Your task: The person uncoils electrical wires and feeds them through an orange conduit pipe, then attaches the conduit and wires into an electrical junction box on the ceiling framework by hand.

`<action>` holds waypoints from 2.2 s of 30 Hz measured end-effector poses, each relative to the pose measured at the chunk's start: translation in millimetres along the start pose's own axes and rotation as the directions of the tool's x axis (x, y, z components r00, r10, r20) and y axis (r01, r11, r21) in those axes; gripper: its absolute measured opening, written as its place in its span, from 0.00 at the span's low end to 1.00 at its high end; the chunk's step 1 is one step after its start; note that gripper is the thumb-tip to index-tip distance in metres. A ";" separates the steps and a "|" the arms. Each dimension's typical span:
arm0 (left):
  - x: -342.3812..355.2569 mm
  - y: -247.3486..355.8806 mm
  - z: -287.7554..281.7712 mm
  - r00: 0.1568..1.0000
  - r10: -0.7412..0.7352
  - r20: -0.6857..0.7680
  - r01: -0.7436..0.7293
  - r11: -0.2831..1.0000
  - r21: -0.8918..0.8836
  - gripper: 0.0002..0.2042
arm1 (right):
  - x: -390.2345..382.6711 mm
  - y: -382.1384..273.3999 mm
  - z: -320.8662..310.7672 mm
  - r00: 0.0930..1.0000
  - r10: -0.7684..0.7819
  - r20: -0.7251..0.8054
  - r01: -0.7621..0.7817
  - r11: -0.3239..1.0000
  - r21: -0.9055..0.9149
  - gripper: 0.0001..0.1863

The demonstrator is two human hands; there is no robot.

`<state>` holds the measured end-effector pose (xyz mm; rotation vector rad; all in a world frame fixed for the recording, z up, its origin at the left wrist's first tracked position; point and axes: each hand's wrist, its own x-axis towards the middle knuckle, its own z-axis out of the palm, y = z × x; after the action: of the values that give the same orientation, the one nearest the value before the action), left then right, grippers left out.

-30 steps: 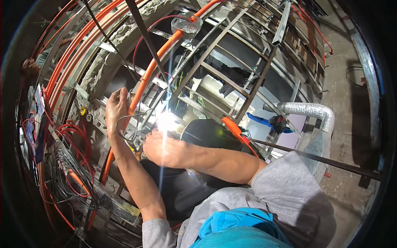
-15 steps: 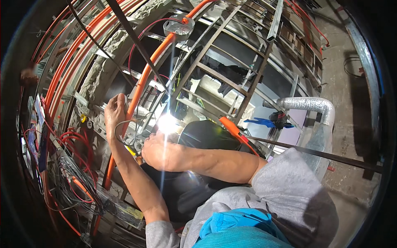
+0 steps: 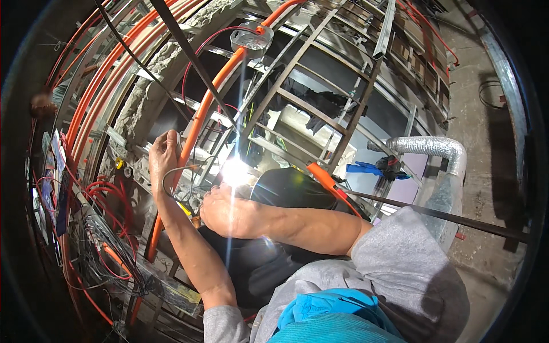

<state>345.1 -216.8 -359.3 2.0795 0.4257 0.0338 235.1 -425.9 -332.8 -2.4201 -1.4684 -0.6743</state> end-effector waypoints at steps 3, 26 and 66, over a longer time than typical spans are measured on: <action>-3.7 6.4 -1.4 1.000 -0.018 -0.003 0.018 0.999 0.037 0.29 | 3.1 3.1 -6.5 1.000 -0.025 -0.013 0.024 0.998 -0.065 0.10; -0.2 -0.5 -3.2 1.000 -0.015 0.010 0.014 0.999 0.051 0.28 | 0.3 14.3 -9.2 0.968 -0.099 -0.232 0.045 0.973 -0.226 0.05; 5.9 -21.2 -8.8 0.997 0.079 -0.022 -0.079 0.997 0.009 0.26 | -212.9 462.6 -10.9 -0.104 0.972 -0.210 0.634 0.227 0.739 0.04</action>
<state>342.8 -197.9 -373.4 2.1048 0.3574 0.1019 556.6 -813.3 -410.6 -0.3721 -0.0492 -0.7093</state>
